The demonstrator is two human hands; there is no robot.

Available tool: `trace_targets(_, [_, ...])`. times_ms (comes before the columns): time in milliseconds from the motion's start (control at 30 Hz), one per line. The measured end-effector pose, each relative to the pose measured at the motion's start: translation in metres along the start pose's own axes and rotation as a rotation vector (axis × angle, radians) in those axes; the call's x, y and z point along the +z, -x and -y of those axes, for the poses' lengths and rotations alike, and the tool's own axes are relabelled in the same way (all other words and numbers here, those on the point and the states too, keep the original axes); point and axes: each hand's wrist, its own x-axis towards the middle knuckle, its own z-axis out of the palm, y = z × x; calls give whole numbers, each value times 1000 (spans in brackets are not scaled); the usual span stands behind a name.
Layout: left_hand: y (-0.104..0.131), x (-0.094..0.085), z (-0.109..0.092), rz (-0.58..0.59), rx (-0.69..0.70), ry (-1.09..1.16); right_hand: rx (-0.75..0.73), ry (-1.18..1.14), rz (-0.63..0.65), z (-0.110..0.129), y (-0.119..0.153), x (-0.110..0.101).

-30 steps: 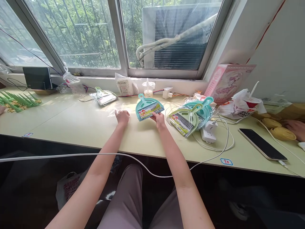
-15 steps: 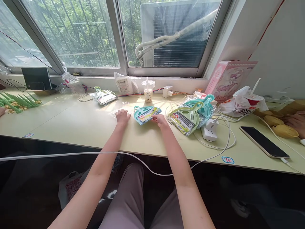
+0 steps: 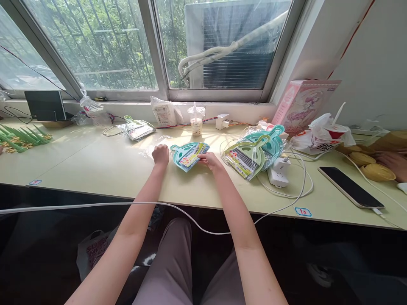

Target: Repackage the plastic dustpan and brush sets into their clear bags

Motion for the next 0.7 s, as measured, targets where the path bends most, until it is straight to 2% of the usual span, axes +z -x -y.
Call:
trace_targets(167, [4, -6, -8, -95, 57, 98, -8, 81, 109, 0, 1, 1])
trace_targets(367, [8, -1, -16, -87, 264, 98, -75, 81, 34, -2, 1, 5])
trace_targets(433, [10, 1, -20, -86, 297, 72, -112, 79, 44, -2, 2, 6])
trace_targets(600, [9, -3, -21, -238, 293, 104, -157, 92, 122, -3, 0, 7])
trace_targets(700, [12, -6, -25, -230, 412, 166, -193, 72, 128, -6, -3, 6])
